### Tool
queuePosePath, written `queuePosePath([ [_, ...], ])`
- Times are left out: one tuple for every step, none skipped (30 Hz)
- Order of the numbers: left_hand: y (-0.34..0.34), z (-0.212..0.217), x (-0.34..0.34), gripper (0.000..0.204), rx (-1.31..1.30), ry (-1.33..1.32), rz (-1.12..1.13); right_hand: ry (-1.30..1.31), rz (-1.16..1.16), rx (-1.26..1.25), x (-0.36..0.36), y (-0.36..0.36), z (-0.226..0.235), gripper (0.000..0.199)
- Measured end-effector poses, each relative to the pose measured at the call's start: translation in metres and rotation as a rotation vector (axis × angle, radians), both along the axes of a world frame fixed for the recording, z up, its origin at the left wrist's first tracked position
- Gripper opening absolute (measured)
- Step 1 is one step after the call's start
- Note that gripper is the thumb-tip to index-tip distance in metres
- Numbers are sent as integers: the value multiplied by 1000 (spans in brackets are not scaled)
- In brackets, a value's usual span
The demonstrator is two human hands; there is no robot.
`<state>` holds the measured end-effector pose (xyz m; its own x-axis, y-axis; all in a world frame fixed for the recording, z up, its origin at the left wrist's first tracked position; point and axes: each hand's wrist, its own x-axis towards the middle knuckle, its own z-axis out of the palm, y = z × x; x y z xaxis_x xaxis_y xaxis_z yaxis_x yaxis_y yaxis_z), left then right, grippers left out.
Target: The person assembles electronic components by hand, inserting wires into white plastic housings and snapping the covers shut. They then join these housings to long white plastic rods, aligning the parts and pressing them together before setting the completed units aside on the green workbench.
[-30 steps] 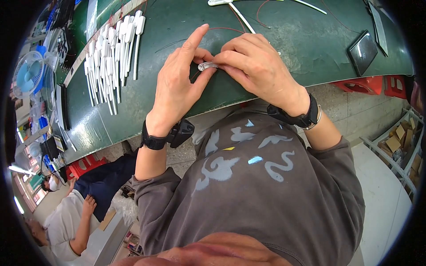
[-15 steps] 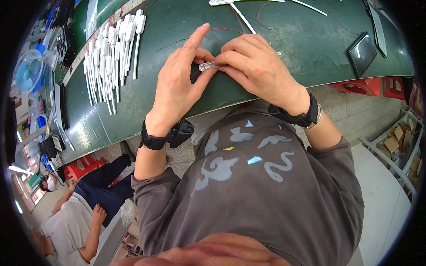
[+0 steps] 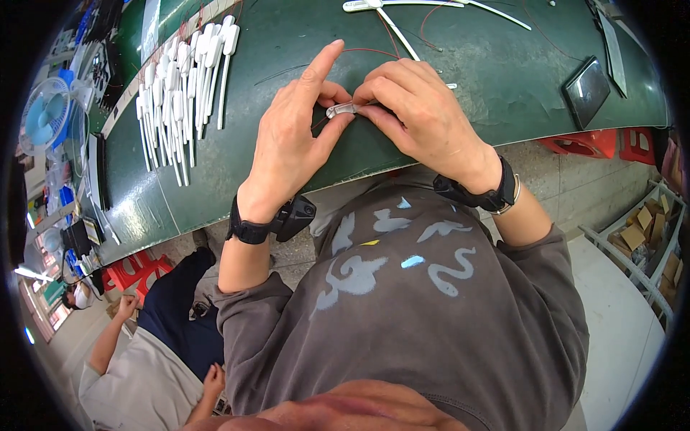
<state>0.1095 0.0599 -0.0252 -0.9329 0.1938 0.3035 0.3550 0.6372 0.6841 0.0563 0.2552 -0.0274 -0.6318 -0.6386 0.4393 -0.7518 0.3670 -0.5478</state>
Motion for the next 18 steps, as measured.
queuePosePath([
  [0,0,0,80,3,-2,0,1,3,10,0,0,1,18],
  [0,0,0,80,6,-4,0,3,5,19,0,0,1,18],
  [0,0,0,80,7,-4,0,4,8,29,0,0,1,18],
  [0,-1,0,80,8,-3,1,3,8,29,0,0,1,18],
  [0,-1,0,81,10,-3,1,-2,6,26,0,0,2,17],
  [0,-1,0,81,11,-3,2,-8,4,22,0,0,2,17],
  [0,-1,0,81,11,-3,2,-14,2,19,0,-1,2,16],
  [0,-1,0,81,8,-5,4,-15,2,20,0,0,1,16],
  [0,-1,0,81,4,-7,6,-17,11,12,-1,1,0,16],
  [0,-1,0,81,1,-9,8,-20,19,5,-2,1,-1,15],
  [0,-1,0,81,1,-9,9,-22,28,-2,-3,2,-2,14],
  [0,-1,0,81,0,-5,7,-22,28,-1,-4,2,-3,14],
  [0,-1,0,80,-2,0,8,-23,27,-12,-4,2,-4,14],
  [0,-1,0,80,-4,4,8,-25,27,-22,-5,2,-4,13],
  [0,-1,0,80,-3,4,9,-26,26,-33,-5,2,-5,13],
  [0,-1,0,80,-2,2,9,-25,27,-32,-5,2,-4,13],
  [0,-1,1,80,-1,0,8,-38,28,-36,-4,2,-4,13],
  [0,-2,1,79,0,-3,7,-52,27,-40,-5,2,-4,13],
])
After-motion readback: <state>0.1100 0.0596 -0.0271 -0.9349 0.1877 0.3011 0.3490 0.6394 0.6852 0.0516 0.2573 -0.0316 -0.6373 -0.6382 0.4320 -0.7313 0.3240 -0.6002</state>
